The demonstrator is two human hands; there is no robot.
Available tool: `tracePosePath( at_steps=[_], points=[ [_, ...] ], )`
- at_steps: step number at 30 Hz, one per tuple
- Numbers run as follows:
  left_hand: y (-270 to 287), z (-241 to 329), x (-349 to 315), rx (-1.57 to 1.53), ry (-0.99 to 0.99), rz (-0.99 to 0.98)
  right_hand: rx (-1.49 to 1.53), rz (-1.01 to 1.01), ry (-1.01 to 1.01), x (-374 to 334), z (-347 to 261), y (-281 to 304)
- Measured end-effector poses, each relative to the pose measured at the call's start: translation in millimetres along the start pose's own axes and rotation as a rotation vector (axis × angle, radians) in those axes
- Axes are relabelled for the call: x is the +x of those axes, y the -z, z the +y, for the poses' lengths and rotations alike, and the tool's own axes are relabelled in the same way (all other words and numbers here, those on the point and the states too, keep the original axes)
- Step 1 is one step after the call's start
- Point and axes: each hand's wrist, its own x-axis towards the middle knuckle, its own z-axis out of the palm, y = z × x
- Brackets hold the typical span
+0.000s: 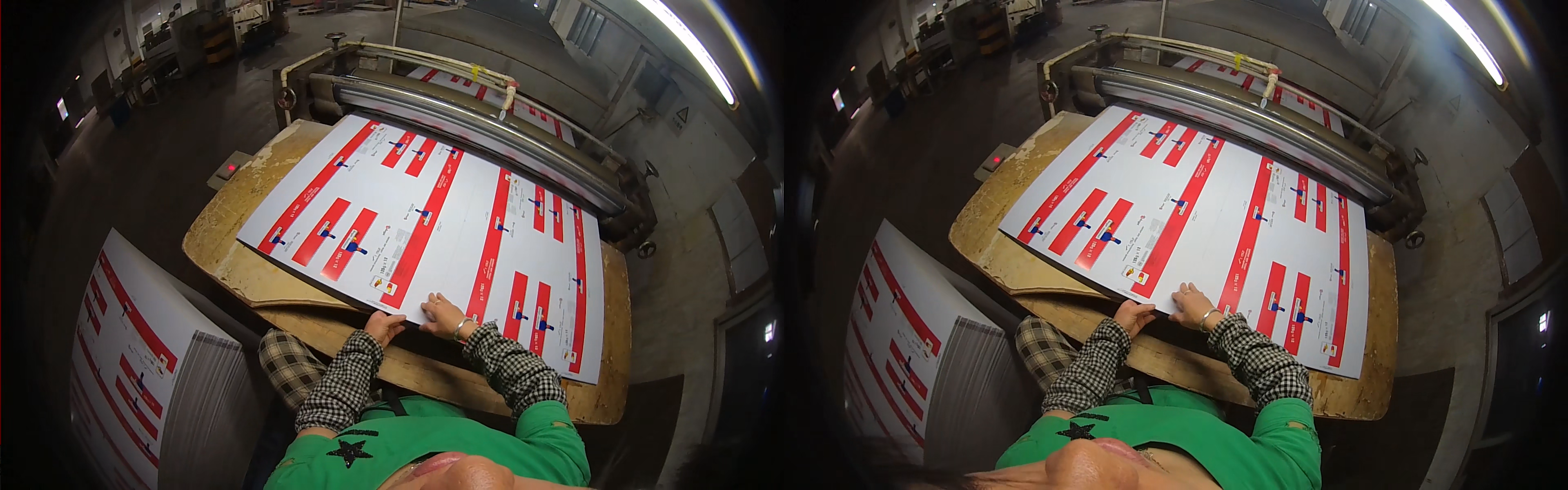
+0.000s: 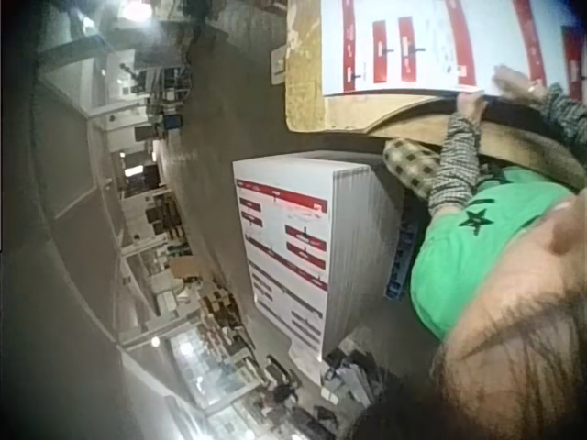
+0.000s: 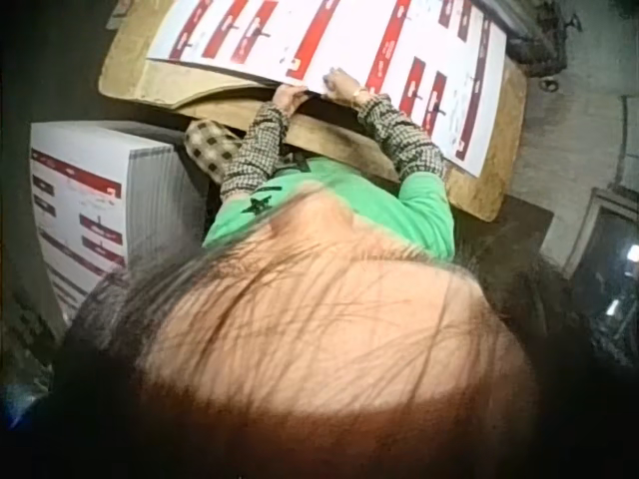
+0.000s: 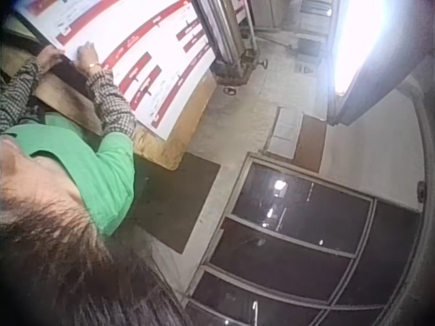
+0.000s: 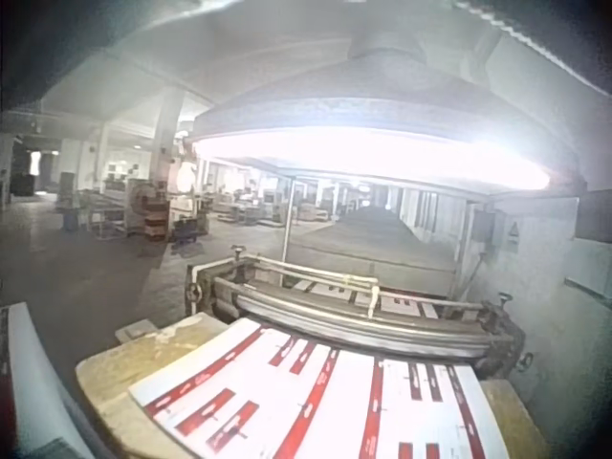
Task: The person feeds large printed sheets into a machine one by one. They pick up a sheet from a stack on the left, place it onto the machine's wooden platform, and push it into the rollers. The person repeats this process for multiple sheets throughout the video.
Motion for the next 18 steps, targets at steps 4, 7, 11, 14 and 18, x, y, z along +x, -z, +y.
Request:
tracePosePath(
  at_steps=[4, 7, 11, 14, 18],
  points=[
    [-1, 4, -3, -0.013, 0.038, 0.029, -0.017, 0.161, 0.098, -7, -2, -14],
    [-7, 9, -7, -0.082, 0.042, 0.002, 0.043, 0.411, -0.041, -17, -16, -16],
    [-12, 11, -8, -0.118, 0.009, -0.038, 0.044, 0.587, -0.087, -15, -21, -1],
    [0, 8, -3, -0.076, 0.035, -0.04, 0.023, 0.453, -0.133, -16, -27, 8],
    [-2, -3, 8, -0.004, -0.05, -0.045, -0.018, 0.362, -0.018, -16, -19, -17]
  ],
)
